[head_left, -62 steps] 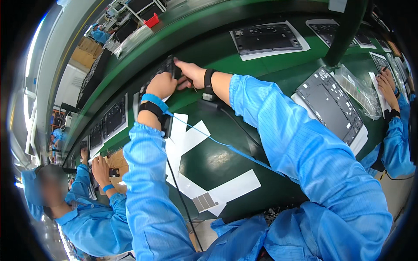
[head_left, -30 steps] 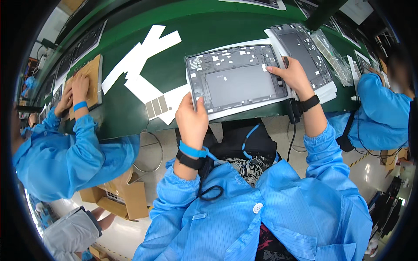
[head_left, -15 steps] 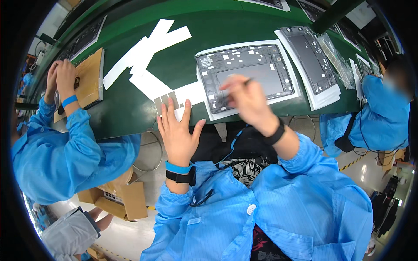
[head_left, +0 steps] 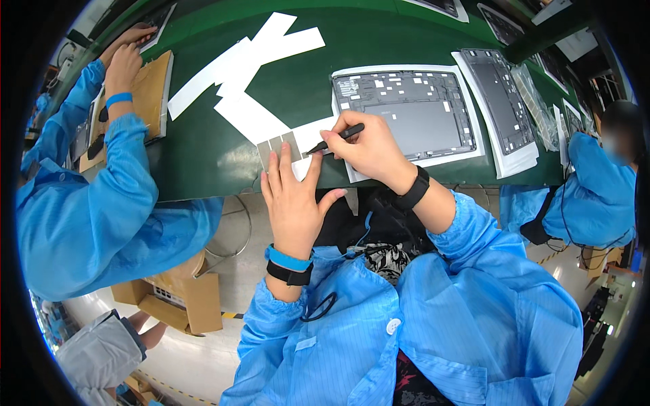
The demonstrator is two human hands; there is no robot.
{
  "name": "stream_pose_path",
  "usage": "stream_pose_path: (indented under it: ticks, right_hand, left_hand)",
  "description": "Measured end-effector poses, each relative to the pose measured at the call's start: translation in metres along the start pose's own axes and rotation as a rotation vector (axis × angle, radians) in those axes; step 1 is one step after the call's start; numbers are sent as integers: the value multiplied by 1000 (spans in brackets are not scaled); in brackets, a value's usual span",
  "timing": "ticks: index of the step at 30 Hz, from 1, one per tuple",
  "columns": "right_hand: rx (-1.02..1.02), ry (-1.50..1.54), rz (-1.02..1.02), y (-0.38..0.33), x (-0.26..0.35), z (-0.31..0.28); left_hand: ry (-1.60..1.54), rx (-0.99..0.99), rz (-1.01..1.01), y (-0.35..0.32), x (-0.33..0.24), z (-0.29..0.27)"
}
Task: Assembling and marking electronic frames on an assembly line.
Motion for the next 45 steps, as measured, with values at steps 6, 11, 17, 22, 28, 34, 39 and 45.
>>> stream_pose_path:
  ticks: [6,11,17,22,28,34,39,45]
  right_hand:
    - [-44,-65,-112,0,3,0]
    - [-64,-70,-110,-1,1,1]
    - [-43,117,7,-8,-1,8]
    - [-206,457,-32,1,1,-34]
    - [-238,348,3,28,-23,-69]
    - [-220,377,39,28,-29,-67]
    - [-233,379,19,28,-31,-62]
    - [-272,348,2,27,-30,-61]
  left_hand:
    - [63,53,38,1,-4,0]
    - [81,62,29,0,-4,0]
    - [73,58,29,1,-6,2]
    - [52,41,5,3,-10,-1]
    - [50,-125,-9,39,-26,-4]
    - [-152,-144,37,72,-28,13]
    - [-126,-132,41,75,-28,14]
    - [-119,-138,42,77,-29,14]
Point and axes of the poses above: each hand's wrist, its own y-axis towards the middle knuckle, its own z-axis out of the palm, x = y × z, the point moved 2 cm from there along y, towards the middle knuckle, and after that the axes turned 10 degrees about z, right-handed, at the moved point
